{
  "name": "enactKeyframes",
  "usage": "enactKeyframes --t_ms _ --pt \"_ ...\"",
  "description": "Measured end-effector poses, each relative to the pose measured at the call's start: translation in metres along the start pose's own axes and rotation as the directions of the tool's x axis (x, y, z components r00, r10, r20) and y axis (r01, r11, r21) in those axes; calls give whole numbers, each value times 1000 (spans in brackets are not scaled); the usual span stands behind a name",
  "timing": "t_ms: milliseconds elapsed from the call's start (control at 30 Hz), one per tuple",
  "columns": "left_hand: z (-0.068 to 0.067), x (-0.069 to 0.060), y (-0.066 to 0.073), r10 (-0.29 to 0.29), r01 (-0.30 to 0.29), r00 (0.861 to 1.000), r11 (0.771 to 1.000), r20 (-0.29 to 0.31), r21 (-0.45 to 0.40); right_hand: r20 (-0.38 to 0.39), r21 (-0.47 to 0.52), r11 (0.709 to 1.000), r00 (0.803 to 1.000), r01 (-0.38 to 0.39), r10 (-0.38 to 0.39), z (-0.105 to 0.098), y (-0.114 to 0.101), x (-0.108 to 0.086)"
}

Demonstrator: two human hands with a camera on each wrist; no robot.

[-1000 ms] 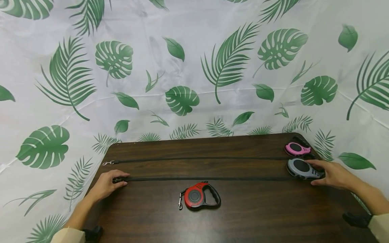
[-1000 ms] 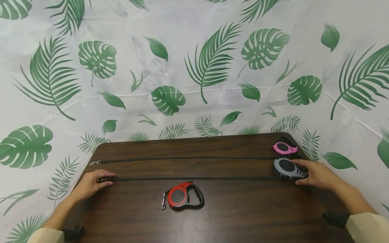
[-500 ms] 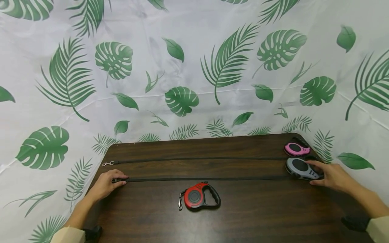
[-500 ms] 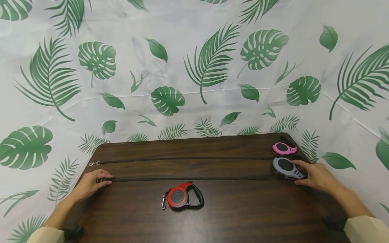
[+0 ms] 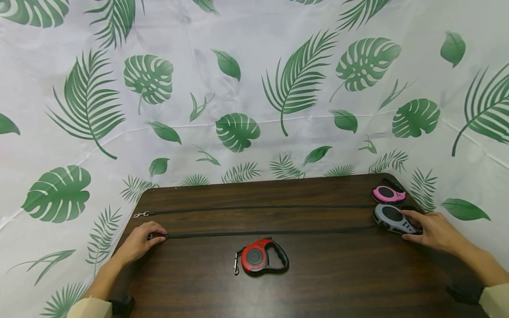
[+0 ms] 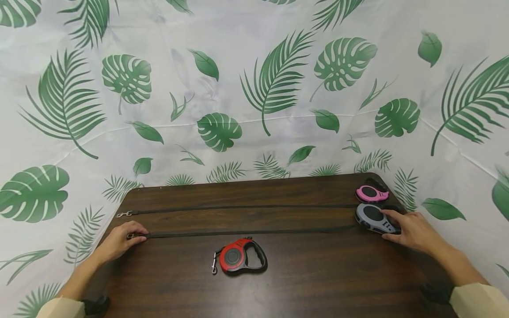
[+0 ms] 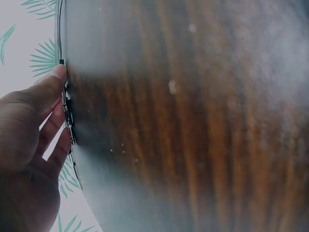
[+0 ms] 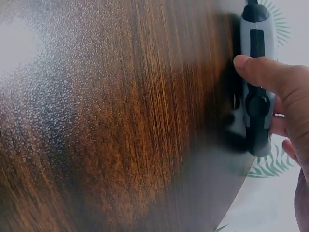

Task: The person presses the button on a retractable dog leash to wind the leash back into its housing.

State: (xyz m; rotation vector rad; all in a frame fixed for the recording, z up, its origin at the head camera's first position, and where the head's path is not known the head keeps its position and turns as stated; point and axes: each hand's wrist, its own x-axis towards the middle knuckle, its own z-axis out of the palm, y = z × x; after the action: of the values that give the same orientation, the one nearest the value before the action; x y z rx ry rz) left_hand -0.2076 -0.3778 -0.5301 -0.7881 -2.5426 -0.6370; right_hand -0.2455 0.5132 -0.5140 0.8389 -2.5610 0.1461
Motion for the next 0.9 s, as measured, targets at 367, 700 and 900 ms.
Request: enactKeyframes --t_ms 367,700,900 --pt "-6 -2 -1 -159 160 986 987 43 -17 -3 10 999 999 -46 46 -6 -2 1" --pt "-10 -3 -4 -69 67 996 997 -49 -44 172 164 922 930 -351 324 -22 -5 10" --pt "-13 0 -3 -57 54 996 998 -73 -44 265 248 802 834 -544 484 -30 -10 17"
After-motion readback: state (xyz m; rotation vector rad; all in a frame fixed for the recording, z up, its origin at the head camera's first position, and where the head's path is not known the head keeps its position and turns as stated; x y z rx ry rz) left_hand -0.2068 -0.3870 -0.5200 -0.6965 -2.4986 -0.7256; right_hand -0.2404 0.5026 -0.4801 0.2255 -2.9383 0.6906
